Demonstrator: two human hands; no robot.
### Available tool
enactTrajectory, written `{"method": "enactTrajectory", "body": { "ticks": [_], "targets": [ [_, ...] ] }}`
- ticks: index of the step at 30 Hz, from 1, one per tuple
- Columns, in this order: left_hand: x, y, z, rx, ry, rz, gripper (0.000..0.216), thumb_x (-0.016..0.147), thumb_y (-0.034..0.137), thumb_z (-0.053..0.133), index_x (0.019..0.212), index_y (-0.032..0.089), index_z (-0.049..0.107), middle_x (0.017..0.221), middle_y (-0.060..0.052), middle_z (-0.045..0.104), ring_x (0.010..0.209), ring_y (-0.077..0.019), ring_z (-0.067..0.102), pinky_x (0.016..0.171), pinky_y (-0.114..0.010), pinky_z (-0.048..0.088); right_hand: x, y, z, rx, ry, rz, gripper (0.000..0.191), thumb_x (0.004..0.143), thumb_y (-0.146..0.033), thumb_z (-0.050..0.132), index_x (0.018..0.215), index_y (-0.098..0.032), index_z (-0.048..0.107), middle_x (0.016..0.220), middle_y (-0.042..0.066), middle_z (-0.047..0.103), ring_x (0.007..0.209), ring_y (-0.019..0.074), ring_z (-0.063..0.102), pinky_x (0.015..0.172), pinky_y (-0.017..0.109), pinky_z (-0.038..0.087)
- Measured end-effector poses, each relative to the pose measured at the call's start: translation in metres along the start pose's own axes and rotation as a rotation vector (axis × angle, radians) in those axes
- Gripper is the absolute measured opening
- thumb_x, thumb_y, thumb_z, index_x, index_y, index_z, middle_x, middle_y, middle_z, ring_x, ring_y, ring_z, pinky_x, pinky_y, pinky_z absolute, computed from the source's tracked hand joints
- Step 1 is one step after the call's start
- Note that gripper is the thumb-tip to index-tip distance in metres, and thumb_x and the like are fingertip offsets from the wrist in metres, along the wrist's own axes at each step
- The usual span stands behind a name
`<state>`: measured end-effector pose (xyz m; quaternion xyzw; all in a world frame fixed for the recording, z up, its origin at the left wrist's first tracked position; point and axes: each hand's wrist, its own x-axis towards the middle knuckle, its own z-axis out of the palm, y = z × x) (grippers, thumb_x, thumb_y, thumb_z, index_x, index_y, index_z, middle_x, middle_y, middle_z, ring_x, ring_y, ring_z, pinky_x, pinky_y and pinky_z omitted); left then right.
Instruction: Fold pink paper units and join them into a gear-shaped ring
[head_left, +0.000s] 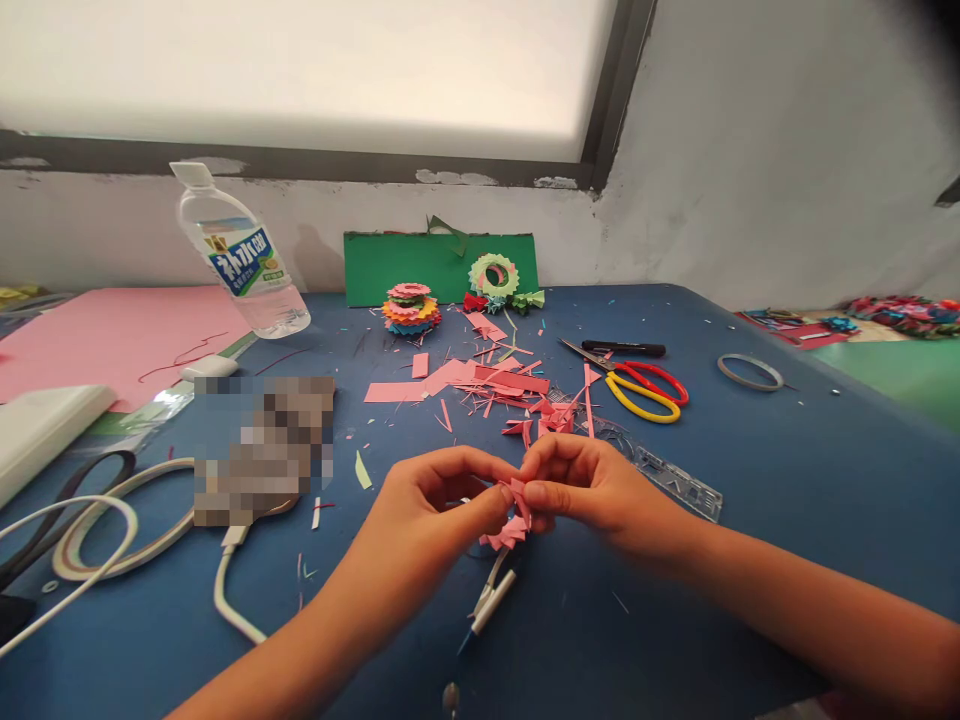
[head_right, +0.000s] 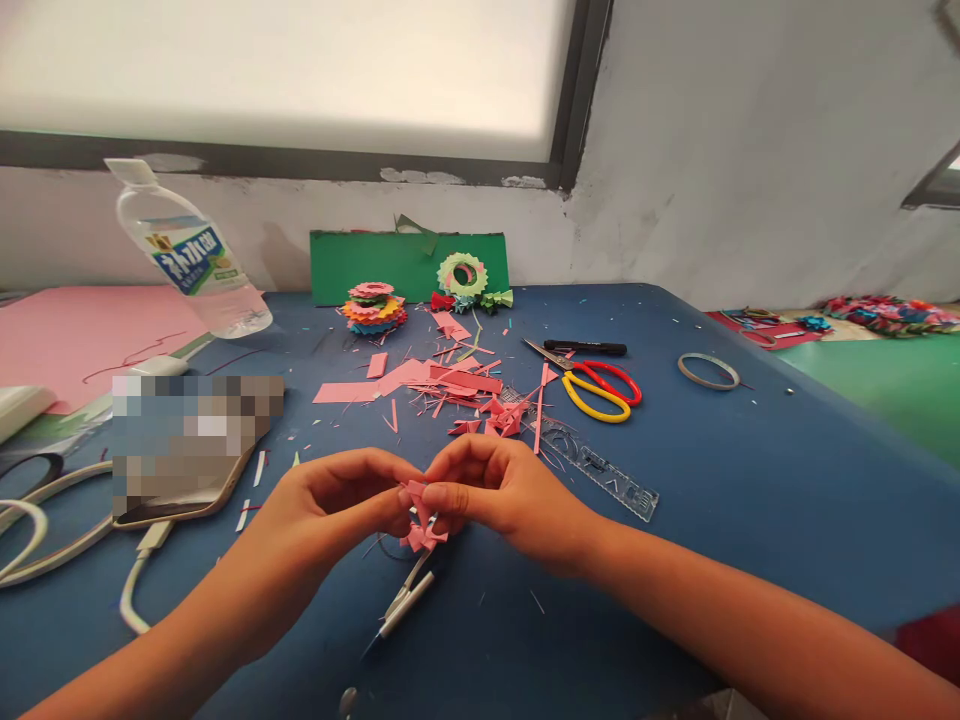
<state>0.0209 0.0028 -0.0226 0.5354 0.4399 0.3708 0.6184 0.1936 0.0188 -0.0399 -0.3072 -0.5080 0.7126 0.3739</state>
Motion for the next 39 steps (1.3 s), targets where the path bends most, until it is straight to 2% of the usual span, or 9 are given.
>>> {"method": "enactTrajectory", "body": {
  "ticks": [3, 6, 11, 15, 20, 26, 31, 35, 39],
  "targets": [
    [0.000, -0.001, -0.001, -0.028, 0.028, -0.015, 0.011, 0.071, 0.026, 0.068, 0.076, 0.016, 0.066, 0.066, 0.000, 0.067, 0.062, -0.0109, 0.060, 0.059, -0.020, 0.047, -0.002, -0.002, 0.000, -0.080, 0.027, -0.052, 0.012, 0.071, -0.021, 0.072, 0.076, -0.016, 0.061, 0.065, -0.003, 0.062, 0.060, 0.0065, 0.058, 0.059, 0.019, 0.047],
    [-0.001, -0.001, -0.003, 0.013, 0.005, 0.019, 0.010, 0.074, 0.027, 0.065, 0.075, 0.018, 0.069, 0.065, 0.001, 0.065, 0.062, -0.0101, 0.059, 0.061, -0.019, 0.047, -0.005, -0.004, -0.002, -0.196, 0.054, -0.143, 0.010, 0.073, -0.023, 0.070, 0.077, -0.019, 0.063, 0.071, -0.002, 0.062, 0.067, 0.0084, 0.059, 0.064, 0.020, 0.047],
    [-0.002, 0.002, -0.003, 0.134, -0.014, 0.065, 0.012, 0.074, 0.029, 0.064, 0.078, 0.020, 0.070, 0.068, 0.000, 0.066, 0.064, -0.0132, 0.060, 0.059, -0.021, 0.048, -0.010, -0.006, -0.005, -0.571, 0.116, -0.331, 0.004, 0.077, -0.022, 0.066, 0.079, -0.020, 0.063, 0.072, -0.001, 0.062, 0.066, 0.0109, 0.058, 0.061, 0.023, 0.048],
    [-0.001, 0.002, -0.001, 0.270, 0.028, 0.185, 0.013, 0.077, 0.029, 0.062, 0.074, 0.019, 0.070, 0.072, -0.001, 0.066, 0.065, -0.0130, 0.059, 0.056, -0.020, 0.045, -0.012, -0.005, -0.003, -0.754, 0.134, -0.466, 0.004, 0.080, -0.022, 0.061, 0.083, -0.020, 0.064, 0.070, 0.000, 0.064, 0.064, 0.0112, 0.058, 0.060, 0.023, 0.048],
    [-0.001, -0.005, 0.001, 0.376, 0.100, 0.397, 0.013, 0.081, 0.021, 0.058, 0.077, 0.020, 0.070, 0.074, 0.000, 0.065, 0.064, -0.0116, 0.058, 0.056, -0.020, 0.045, -0.012, -0.004, 0.001, -0.649, 0.201, -0.338, 0.013, 0.079, -0.031, 0.064, 0.088, -0.023, 0.068, 0.079, 0.001, 0.069, 0.071, 0.0146, 0.063, 0.064, 0.025, 0.051],
    [-0.001, -0.005, 0.005, 0.511, 0.125, 0.581, 0.014, 0.080, 0.012, 0.056, 0.075, 0.017, 0.067, 0.075, -0.001, 0.064, 0.063, -0.0097, 0.058, 0.058, -0.017, 0.046, -0.014, -0.005, 0.000, -0.690, 0.228, -0.364, 0.013, 0.078, -0.033, 0.065, 0.084, -0.025, 0.072, 0.072, 0.000, 0.070, 0.062, 0.0160, 0.063, 0.053, 0.026, 0.049],
    [-0.003, -0.006, 0.005, 0.555, 0.143, 0.619, 0.014, 0.081, 0.010, 0.055, 0.076, 0.018, 0.066, 0.074, 0.000, 0.064, 0.062, -0.0093, 0.058, 0.057, -0.017, 0.047, -0.015, -0.006, -0.001, -0.726, 0.218, -0.366, 0.014, 0.078, -0.035, 0.064, 0.080, -0.024, 0.073, 0.068, 0.000, 0.069, 0.058, 0.0147, 0.062, 0.051, 0.025, 0.046],
    [-0.005, -0.008, 0.005, 0.559, 0.147, 0.597, 0.014, 0.081, 0.012, 0.055, 0.077, 0.018, 0.067, 0.075, -0.001, 0.065, 0.062, -0.0102, 0.058, 0.057, -0.018, 0.048, -0.016, -0.007, -0.001, -0.729, 0.218, -0.351, 0.015, 0.078, -0.035, 0.064, 0.076, -0.023, 0.073, 0.065, 0.000, 0.068, 0.056, 0.0135, 0.060, 0.050, 0.024, 0.044],
    [-0.004, -0.007, 0.005, 0.519, 0.161, 0.565, 0.014, 0.081, 0.013, 0.056, 0.077, 0.018, 0.069, 0.073, -0.001, 0.065, 0.061, -0.0099, 0.058, 0.054, -0.018, 0.047, -0.014, -0.006, 0.001, -0.638, 0.221, -0.303, 0.012, 0.076, -0.033, 0.066, 0.077, -0.023, 0.073, 0.066, 0.000, 0.068, 0.059, 0.0133, 0.061, 0.052, 0.023, 0.047]
  ]
}}
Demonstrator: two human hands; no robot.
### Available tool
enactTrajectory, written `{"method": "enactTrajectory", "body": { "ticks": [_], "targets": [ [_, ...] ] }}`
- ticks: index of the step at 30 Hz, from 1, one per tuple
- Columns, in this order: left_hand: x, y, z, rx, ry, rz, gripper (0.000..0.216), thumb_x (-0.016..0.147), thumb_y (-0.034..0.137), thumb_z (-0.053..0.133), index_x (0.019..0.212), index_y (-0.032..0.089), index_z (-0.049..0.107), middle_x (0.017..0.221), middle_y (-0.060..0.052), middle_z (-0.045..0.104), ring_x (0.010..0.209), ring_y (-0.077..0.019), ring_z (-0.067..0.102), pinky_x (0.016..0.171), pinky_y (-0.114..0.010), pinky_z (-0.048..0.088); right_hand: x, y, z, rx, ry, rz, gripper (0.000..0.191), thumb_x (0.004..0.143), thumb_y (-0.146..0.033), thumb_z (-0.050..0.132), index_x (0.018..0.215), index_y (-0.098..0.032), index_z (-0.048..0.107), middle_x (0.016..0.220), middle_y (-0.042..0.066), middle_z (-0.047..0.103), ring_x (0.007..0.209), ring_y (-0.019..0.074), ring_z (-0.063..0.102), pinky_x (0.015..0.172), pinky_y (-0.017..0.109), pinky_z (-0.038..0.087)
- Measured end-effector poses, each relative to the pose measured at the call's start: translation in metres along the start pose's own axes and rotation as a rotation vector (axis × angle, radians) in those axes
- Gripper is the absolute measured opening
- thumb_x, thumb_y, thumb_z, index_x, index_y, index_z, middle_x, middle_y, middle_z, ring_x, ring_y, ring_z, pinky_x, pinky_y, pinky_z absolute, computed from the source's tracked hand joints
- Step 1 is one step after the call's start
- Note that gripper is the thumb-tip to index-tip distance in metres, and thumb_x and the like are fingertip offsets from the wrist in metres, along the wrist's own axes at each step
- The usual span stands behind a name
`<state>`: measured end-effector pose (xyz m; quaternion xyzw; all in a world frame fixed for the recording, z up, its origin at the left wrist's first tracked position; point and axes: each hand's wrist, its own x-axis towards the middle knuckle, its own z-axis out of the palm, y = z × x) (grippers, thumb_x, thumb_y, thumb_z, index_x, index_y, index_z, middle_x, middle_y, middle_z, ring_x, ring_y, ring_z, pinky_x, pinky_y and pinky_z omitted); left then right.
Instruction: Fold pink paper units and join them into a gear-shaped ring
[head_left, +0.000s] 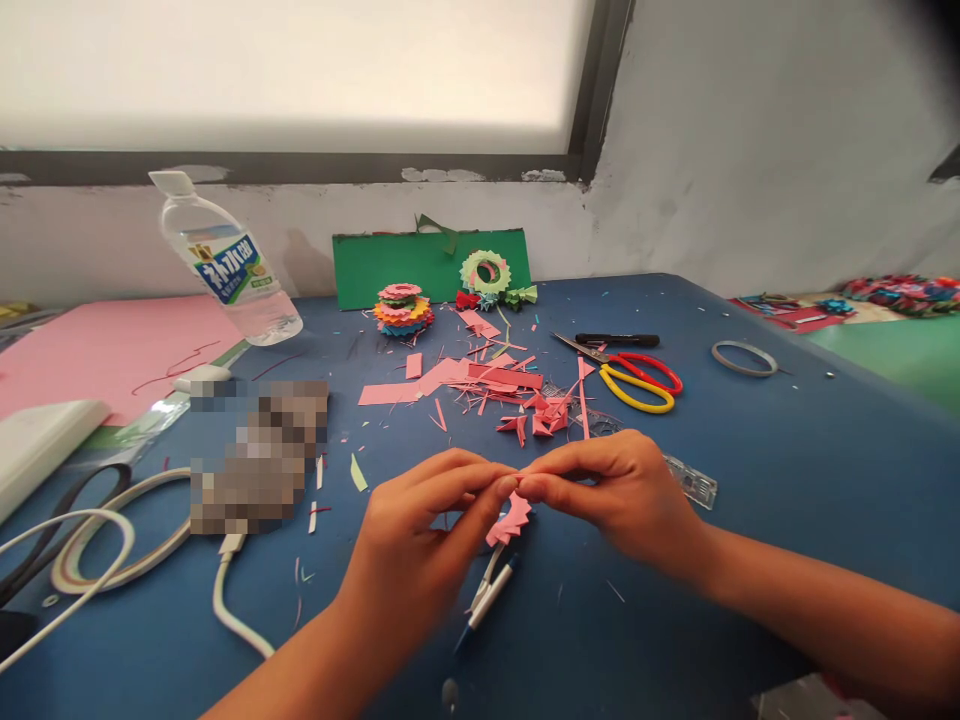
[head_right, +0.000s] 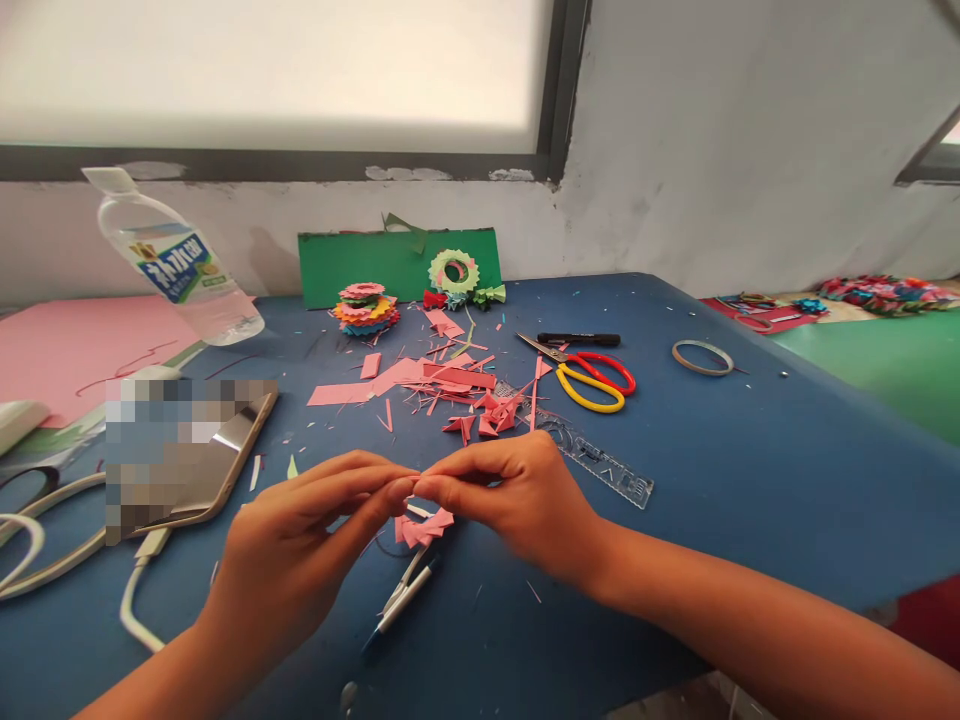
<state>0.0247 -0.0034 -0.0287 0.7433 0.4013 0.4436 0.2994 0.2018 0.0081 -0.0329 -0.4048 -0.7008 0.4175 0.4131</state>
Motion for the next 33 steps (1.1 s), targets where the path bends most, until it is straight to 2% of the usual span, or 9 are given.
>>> {"method": "enactTrajectory", "body": {
  "ticks": [6, 11, 15, 19, 21, 23, 26, 30, 33],
  "targets": [
    [0.003, -0.005, -0.001, -0.070, 0.049, -0.037, 0.010, 0.078, 0.014, 0.060, 0.075, 0.018, 0.069, 0.070, 0.001, 0.065, 0.060, -0.0087, 0.057, 0.052, -0.016, 0.046, 0.003, 0.003, 0.004, 0.259, -0.032, 0.108, 0.012, 0.071, -0.024, 0.071, 0.083, -0.023, 0.071, 0.078, -0.001, 0.070, 0.073, 0.0136, 0.065, 0.068, 0.024, 0.053],
    [0.005, -0.008, -0.002, -0.109, -0.010, -0.116, 0.010, 0.078, 0.022, 0.060, 0.074, 0.018, 0.068, 0.071, 0.000, 0.065, 0.063, -0.0108, 0.058, 0.055, -0.017, 0.047, 0.003, 0.002, 0.003, 0.151, -0.042, 0.065, 0.014, 0.073, -0.025, 0.069, 0.085, -0.019, 0.069, 0.076, 0.000, 0.069, 0.068, 0.0119, 0.063, 0.061, 0.022, 0.052],
    [0.012, -0.006, -0.009, 0.045, -0.148, -0.306, 0.024, 0.078, 0.039, 0.057, 0.070, 0.018, 0.065, 0.065, 0.000, 0.063, 0.057, -0.0119, 0.055, 0.052, -0.020, 0.042, 0.005, 0.004, 0.000, 0.052, -0.004, 0.062, 0.013, 0.075, -0.030, 0.067, 0.079, -0.018, 0.069, 0.071, 0.001, 0.067, 0.064, 0.0113, 0.061, 0.056, 0.021, 0.049],
    [0.015, -0.011, -0.018, 0.451, -0.384, -0.526, 0.051, 0.071, 0.063, 0.050, 0.051, 0.016, 0.057, 0.044, 0.002, 0.046, 0.044, -0.0113, 0.039, 0.041, -0.022, 0.022, 0.010, 0.009, -0.003, 0.053, 0.054, 0.059, 0.014, 0.074, -0.031, 0.068, 0.080, -0.018, 0.069, 0.076, 0.001, 0.068, 0.069, 0.0124, 0.063, 0.061, 0.022, 0.051],
    [0.014, -0.017, -0.018, 0.501, -0.486, -0.563, 0.055, 0.072, 0.065, 0.046, 0.050, 0.016, 0.058, 0.044, 0.002, 0.043, 0.044, -0.0111, 0.035, 0.042, -0.023, 0.017, 0.011, 0.012, -0.004, 0.066, 0.045, 0.063, 0.015, 0.073, -0.030, 0.068, 0.083, -0.018, 0.069, 0.081, 0.002, 0.069, 0.073, 0.0139, 0.064, 0.066, 0.024, 0.053],
    [0.013, -0.021, -0.016, 0.452, -0.522, -0.554, 0.048, 0.072, 0.060, 0.050, 0.055, 0.017, 0.062, 0.049, 0.001, 0.050, 0.048, -0.0121, 0.040, 0.043, -0.023, 0.021, 0.012, 0.013, -0.004, 0.046, 0.027, 0.053, 0.015, 0.074, -0.029, 0.067, 0.084, -0.019, 0.069, 0.082, 0.002, 0.069, 0.074, 0.0145, 0.064, 0.067, 0.025, 0.053],
    [0.013, -0.023, -0.014, 0.345, -0.493, -0.538, 0.036, 0.072, 0.051, 0.054, 0.063, 0.017, 0.064, 0.054, 0.001, 0.056, 0.053, -0.0130, 0.046, 0.046, -0.021, 0.026, 0.012, 0.014, -0.004, -0.005, 0.000, 0.028, 0.013, 0.075, -0.028, 0.066, 0.084, -0.019, 0.070, 0.080, 0.002, 0.069, 0.073, 0.0140, 0.064, 0.066, 0.025, 0.052],
    [0.015, -0.018, -0.014, 0.253, -0.432, -0.517, 0.031, 0.074, 0.045, 0.054, 0.065, 0.017, 0.062, 0.056, 0.001, 0.059, 0.053, -0.0139, 0.050, 0.047, -0.022, 0.032, 0.013, 0.014, -0.005, -0.008, -0.002, 0.025, 0.012, 0.076, -0.028, 0.066, 0.083, -0.019, 0.069, 0.080, 0.002, 0.069, 0.073, 0.0133, 0.063, 0.066, 0.025, 0.050],
    [0.015, -0.018, -0.013, 0.174, -0.348, -0.448, 0.024, 0.074, 0.040, 0.057, 0.069, 0.017, 0.061, 0.071, -0.002, 0.066, 0.065, -0.0168, 0.059, 0.056, -0.025, 0.042, 0.014, 0.015, -0.007, -0.008, 0.036, 0.032, 0.013, 0.077, -0.031, 0.065, 0.083, -0.019, 0.068, 0.081, 0.001, 0.068, 0.072, 0.0129, 0.062, 0.064, 0.024, 0.049]
  ]
}}
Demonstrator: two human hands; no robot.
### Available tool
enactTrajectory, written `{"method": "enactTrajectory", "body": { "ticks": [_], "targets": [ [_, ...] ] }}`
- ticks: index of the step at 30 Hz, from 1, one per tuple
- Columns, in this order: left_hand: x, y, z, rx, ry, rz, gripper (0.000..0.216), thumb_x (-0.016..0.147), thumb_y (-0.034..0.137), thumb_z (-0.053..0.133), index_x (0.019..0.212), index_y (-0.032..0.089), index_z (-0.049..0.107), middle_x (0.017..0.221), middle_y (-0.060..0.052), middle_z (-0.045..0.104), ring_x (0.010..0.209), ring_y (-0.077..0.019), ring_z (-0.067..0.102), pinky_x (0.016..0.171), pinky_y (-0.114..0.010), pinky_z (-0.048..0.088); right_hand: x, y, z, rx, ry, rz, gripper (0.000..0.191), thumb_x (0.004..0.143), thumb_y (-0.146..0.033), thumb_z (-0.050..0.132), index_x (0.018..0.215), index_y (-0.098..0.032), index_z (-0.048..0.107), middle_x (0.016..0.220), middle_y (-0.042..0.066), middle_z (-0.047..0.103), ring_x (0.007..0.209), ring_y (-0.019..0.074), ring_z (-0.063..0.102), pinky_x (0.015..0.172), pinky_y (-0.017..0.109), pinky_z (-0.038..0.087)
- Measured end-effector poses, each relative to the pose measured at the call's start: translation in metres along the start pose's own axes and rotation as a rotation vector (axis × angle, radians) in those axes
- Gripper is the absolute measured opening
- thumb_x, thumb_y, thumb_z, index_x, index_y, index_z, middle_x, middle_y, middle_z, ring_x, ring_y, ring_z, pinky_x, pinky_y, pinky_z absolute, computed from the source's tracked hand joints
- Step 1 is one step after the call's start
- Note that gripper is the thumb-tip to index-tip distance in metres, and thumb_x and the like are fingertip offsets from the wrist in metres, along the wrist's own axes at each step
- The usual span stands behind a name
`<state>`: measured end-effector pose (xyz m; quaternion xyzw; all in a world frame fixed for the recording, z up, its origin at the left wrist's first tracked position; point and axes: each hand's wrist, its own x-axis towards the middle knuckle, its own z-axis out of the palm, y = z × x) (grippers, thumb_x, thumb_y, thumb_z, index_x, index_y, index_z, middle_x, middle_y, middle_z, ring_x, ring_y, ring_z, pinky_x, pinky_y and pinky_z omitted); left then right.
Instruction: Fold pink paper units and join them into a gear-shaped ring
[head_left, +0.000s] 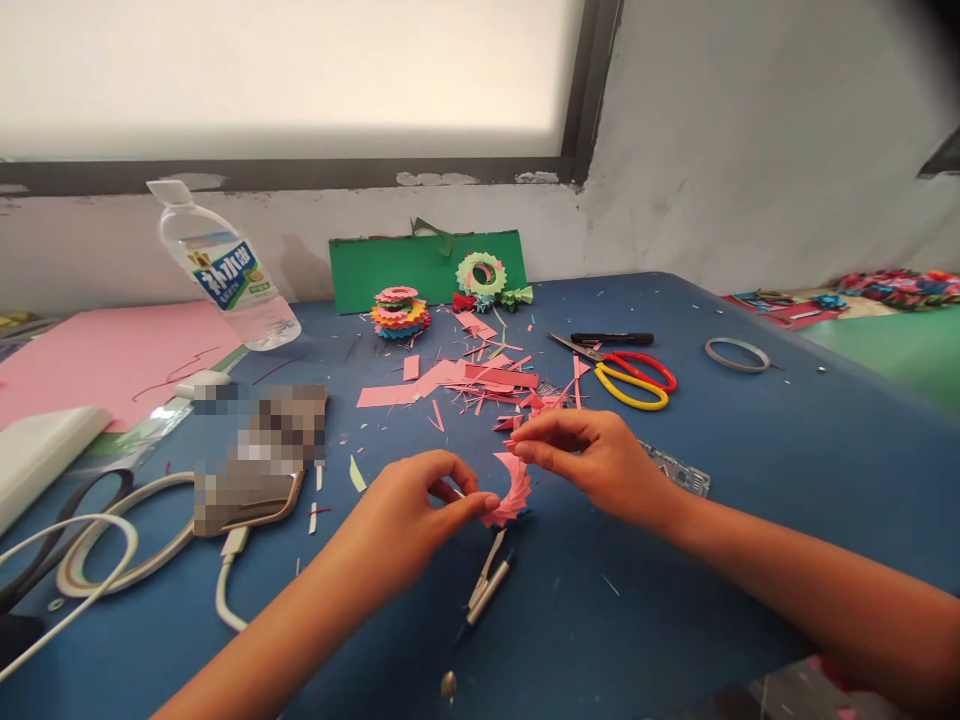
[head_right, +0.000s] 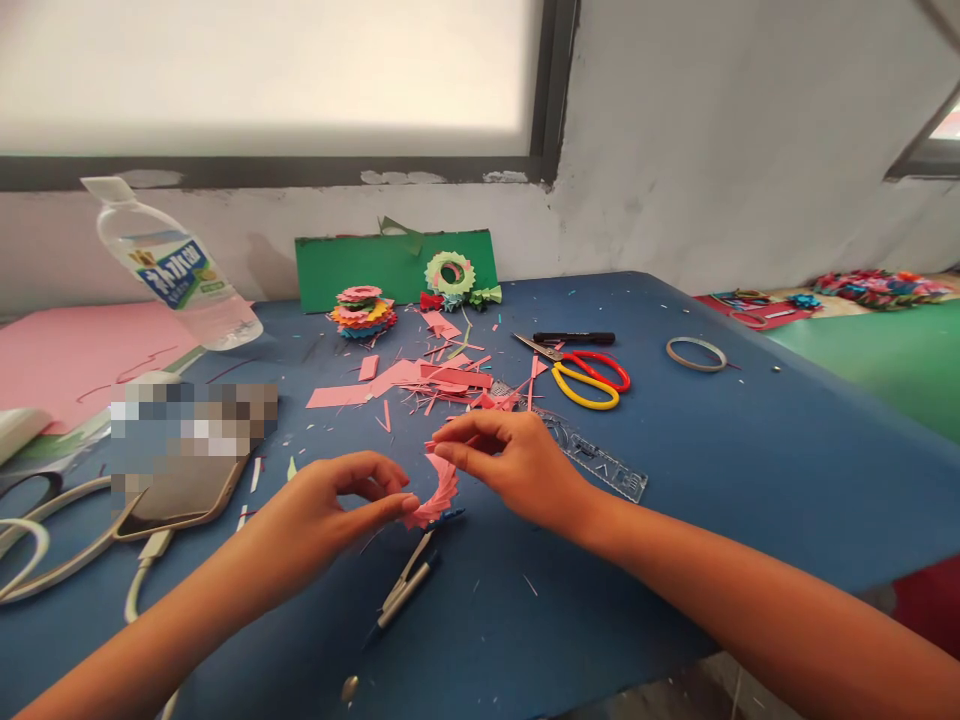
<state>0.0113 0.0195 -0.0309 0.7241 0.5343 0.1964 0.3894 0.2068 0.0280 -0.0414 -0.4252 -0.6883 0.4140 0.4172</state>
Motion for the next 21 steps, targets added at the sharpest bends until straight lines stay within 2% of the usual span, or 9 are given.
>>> {"method": "enactTrajectory", "body": {
  "ticks": [2, 6, 9, 11, 15, 18, 20, 21],
  "targets": [
    [0.000, -0.001, 0.002, -0.083, 0.058, 0.040, 0.020, 0.074, 0.037, 0.059, 0.069, 0.018, 0.059, 0.078, -0.003, 0.067, 0.069, -0.0174, 0.062, 0.062, -0.027, 0.046, 0.001, 0.001, -0.001, 0.023, 0.033, 0.008, 0.014, 0.077, -0.033, 0.065, 0.083, -0.020, 0.067, 0.082, 0.001, 0.067, 0.071, 0.0125, 0.061, 0.062, 0.024, 0.048],
    [-0.001, -0.005, 0.004, -0.244, 0.199, 0.120, 0.016, 0.072, 0.033, 0.064, 0.070, 0.018, 0.058, 0.072, 0.000, 0.064, 0.067, -0.0164, 0.065, 0.062, -0.026, 0.050, 0.001, -0.001, -0.001, 0.125, 0.065, 0.038, 0.014, 0.077, -0.032, 0.065, 0.084, -0.020, 0.065, 0.084, 0.001, 0.067, 0.075, 0.0128, 0.063, 0.066, 0.024, 0.049],
    [-0.002, -0.004, 0.005, -0.319, 0.339, 0.210, 0.014, 0.070, 0.029, 0.067, 0.073, 0.020, 0.057, 0.073, 0.003, 0.061, 0.066, -0.0133, 0.065, 0.061, -0.022, 0.052, -0.001, -0.005, 0.000, 0.209, 0.037, 0.040, 0.012, 0.077, -0.029, 0.065, 0.084, -0.019, 0.065, 0.081, 0.001, 0.068, 0.076, 0.0134, 0.064, 0.071, 0.026, 0.050],
    [-0.004, -0.002, 0.006, -0.350, 0.376, 0.221, 0.014, 0.071, 0.028, 0.067, 0.075, 0.021, 0.057, 0.070, 0.005, 0.059, 0.065, -0.0121, 0.065, 0.059, -0.020, 0.052, -0.002, -0.007, 0.001, 0.265, -0.003, 0.017, 0.009, 0.077, -0.026, 0.065, 0.083, -0.019, 0.065, 0.080, 0.001, 0.068, 0.077, 0.0133, 0.065, 0.074, 0.026, 0.051],
    [-0.011, 0.004, 0.008, -0.390, 0.339, 0.245, 0.016, 0.070, 0.030, 0.069, 0.079, 0.022, 0.059, 0.070, 0.005, 0.060, 0.065, -0.0102, 0.063, 0.060, -0.017, 0.051, -0.002, -0.005, 0.002, 0.383, -0.025, -0.025, 0.003, 0.076, -0.021, 0.067, 0.079, -0.021, 0.066, 0.078, -0.001, 0.067, 0.076, 0.0116, 0.064, 0.076, 0.025, 0.051],
    [-0.014, 0.006, 0.007, -0.528, 0.263, 0.291, 0.015, 0.083, 0.037, 0.054, 0.088, 0.023, 0.060, 0.081, 0.003, 0.062, 0.067, -0.0093, 0.062, 0.063, -0.018, 0.052, -0.001, -0.001, 0.002, 0.532, -0.039, -0.020, 0.005, 0.075, -0.020, 0.068, 0.079, -0.023, 0.066, 0.076, -0.003, 0.067, 0.075, 0.0092, 0.063, 0.076, 0.023, 0.049],
    [-0.013, 0.006, 0.005, -0.578, 0.257, 0.295, 0.018, 0.088, 0.035, 0.045, 0.091, 0.024, 0.059, 0.086, 0.002, 0.062, 0.068, -0.0088, 0.061, 0.064, -0.019, 0.052, -0.002, -0.001, 0.002, 0.661, -0.101, 0.021, 0.005, 0.074, -0.020, 0.069, 0.078, -0.022, 0.067, 0.074, -0.004, 0.066, 0.073, 0.0077, 0.062, 0.074, 0.021, 0.049],
    [-0.012, 0.006, 0.005, -0.561, 0.256, 0.290, 0.016, 0.088, 0.033, 0.047, 0.094, 0.025, 0.059, 0.089, 0.002, 0.062, 0.069, -0.0086, 0.060, 0.064, -0.018, 0.052, -0.002, -0.003, 0.003, 0.731, -0.150, 0.056, 0.004, 0.073, -0.020, 0.070, 0.076, -0.022, 0.067, 0.072, -0.004, 0.065, 0.071, 0.0071, 0.061, 0.072, 0.020, 0.049]
  ]
}}
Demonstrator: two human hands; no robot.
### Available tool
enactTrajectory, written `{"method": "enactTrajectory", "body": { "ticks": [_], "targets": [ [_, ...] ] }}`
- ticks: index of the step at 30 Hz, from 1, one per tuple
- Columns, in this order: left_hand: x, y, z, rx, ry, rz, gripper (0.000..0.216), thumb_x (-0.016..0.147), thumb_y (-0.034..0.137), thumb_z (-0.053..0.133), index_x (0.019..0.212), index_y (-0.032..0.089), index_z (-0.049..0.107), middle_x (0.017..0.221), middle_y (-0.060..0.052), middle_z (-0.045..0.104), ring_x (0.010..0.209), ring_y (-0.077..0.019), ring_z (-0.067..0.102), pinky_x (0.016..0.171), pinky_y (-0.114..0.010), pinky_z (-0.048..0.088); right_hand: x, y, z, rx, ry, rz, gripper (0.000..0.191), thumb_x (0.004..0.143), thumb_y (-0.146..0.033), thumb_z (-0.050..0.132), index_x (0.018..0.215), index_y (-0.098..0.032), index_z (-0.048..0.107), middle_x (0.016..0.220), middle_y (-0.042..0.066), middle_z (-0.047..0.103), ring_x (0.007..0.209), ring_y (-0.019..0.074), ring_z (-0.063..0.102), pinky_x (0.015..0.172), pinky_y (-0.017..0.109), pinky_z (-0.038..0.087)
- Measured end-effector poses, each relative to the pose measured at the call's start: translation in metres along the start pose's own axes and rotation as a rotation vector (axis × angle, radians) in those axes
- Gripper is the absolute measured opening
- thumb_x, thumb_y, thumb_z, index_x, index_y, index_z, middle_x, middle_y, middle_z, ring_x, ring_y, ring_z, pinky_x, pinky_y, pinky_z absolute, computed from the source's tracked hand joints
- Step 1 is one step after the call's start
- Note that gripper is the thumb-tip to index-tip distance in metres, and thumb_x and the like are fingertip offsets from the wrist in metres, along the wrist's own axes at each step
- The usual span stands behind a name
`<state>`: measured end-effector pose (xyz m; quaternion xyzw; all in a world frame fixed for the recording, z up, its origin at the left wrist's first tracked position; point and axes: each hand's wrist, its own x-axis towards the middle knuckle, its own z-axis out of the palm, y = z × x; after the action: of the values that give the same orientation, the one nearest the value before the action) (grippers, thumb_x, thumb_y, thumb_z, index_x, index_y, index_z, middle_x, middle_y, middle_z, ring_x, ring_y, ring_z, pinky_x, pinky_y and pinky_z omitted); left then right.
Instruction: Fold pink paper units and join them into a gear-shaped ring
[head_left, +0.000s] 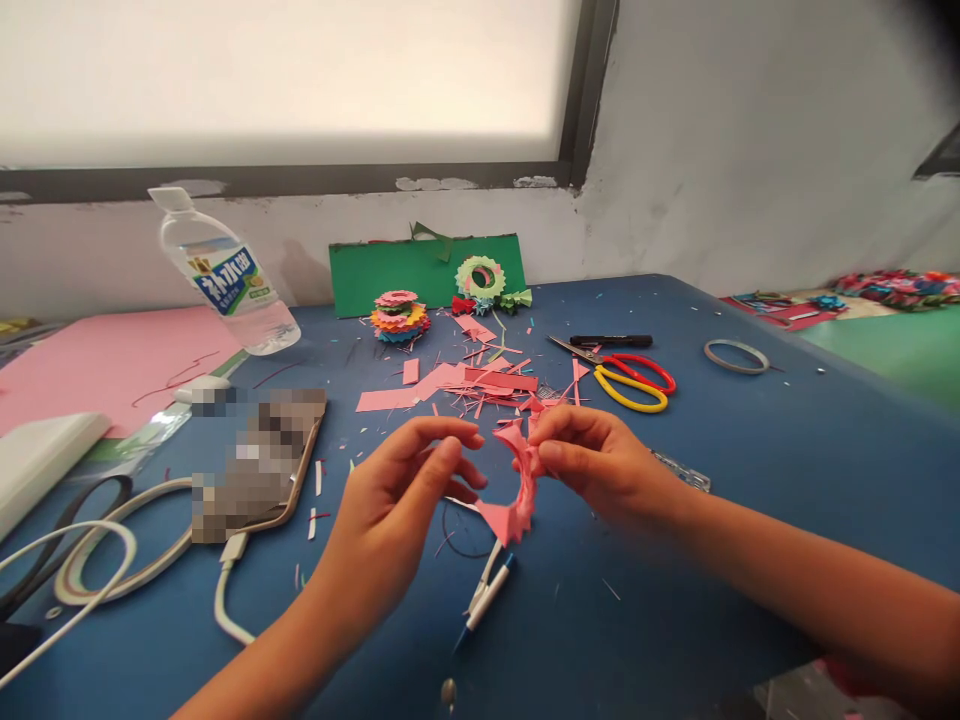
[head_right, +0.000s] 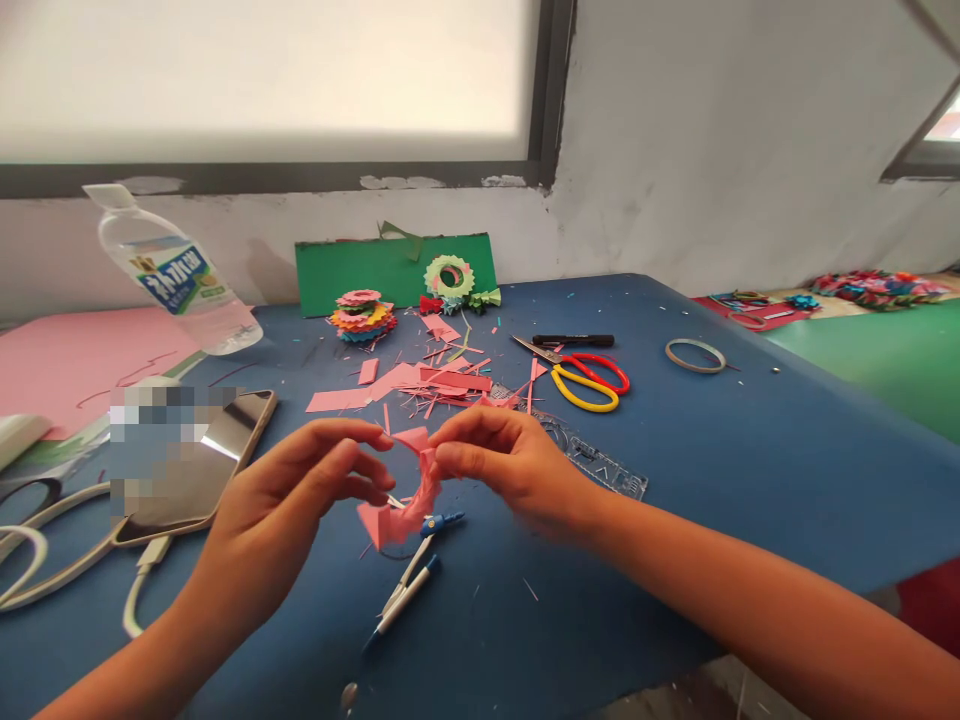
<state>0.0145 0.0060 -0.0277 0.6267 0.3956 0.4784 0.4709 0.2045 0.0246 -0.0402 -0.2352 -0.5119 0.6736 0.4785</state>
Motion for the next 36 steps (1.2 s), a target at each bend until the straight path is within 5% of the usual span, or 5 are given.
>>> {"method": "enactTrajectory", "body": {
  "ticks": [4, 7, 13, 19, 36],
  "targets": [
    [0.001, 0.000, 0.002, 0.095, -0.154, 0.034, 0.018, 0.081, 0.024, 0.059, 0.099, 0.029, 0.062, 0.107, 0.002, 0.059, 0.098, -0.0128, 0.057, 0.077, -0.018, 0.049, -0.005, -0.004, 0.009, 0.213, -0.140, 0.235, 0.004, 0.072, -0.018, 0.070, 0.074, -0.018, 0.066, 0.066, -0.003, 0.063, 0.063, 0.0053, 0.060, 0.066, 0.017, 0.048],
    [-0.002, 0.001, 0.003, 0.047, -0.192, 0.053, 0.009, 0.078, 0.021, 0.063, 0.084, 0.025, 0.067, 0.103, 0.001, 0.061, 0.097, -0.0138, 0.057, 0.081, -0.019, 0.048, -0.006, -0.003, 0.012, 0.256, -0.165, 0.318, 0.006, 0.071, -0.019, 0.071, 0.072, -0.018, 0.066, 0.065, -0.003, 0.063, 0.060, 0.0053, 0.059, 0.064, 0.017, 0.048],
    [0.000, 0.007, 0.000, -0.130, -0.014, -0.077, 0.004, 0.076, 0.021, 0.064, 0.073, 0.023, 0.066, 0.072, 0.006, 0.070, 0.068, -0.0078, 0.064, 0.065, -0.013, 0.051, 0.000, -0.003, 0.000, -0.032, 0.048, 0.075, 0.004, 0.072, -0.022, 0.071, 0.075, -0.020, 0.068, 0.073, -0.002, 0.066, 0.070, 0.0065, 0.061, 0.064, 0.015, 0.048],
    [0.007, 0.007, 0.001, 0.031, 0.070, -0.138, 0.008, 0.069, 0.022, 0.069, 0.076, 0.022, 0.072, 0.065, 0.005, 0.072, 0.060, -0.0117, 0.066, 0.057, -0.016, 0.054, -0.002, -0.015, 0.000, -0.372, 0.163, -0.047, 0.012, 0.069, -0.023, 0.073, 0.080, -0.021, 0.070, 0.071, 0.000, 0.067, 0.062, 0.0099, 0.061, 0.059, 0.021, 0.052],
    [0.001, -0.004, 0.005, 0.397, 0.041, 0.051, 0.015, 0.075, 0.027, 0.062, 0.085, 0.022, 0.072, 0.069, 0.002, 0.073, 0.064, -0.0164, 0.068, 0.064, -0.024, 0.054, -0.006, -0.014, 0.007, -0.623, 0.178, -0.002, 0.016, 0.069, -0.031, 0.071, 0.077, -0.017, 0.069, 0.063, 0.000, 0.062, 0.056, 0.0106, 0.056, 0.052, 0.022, 0.047]
  ]
}}
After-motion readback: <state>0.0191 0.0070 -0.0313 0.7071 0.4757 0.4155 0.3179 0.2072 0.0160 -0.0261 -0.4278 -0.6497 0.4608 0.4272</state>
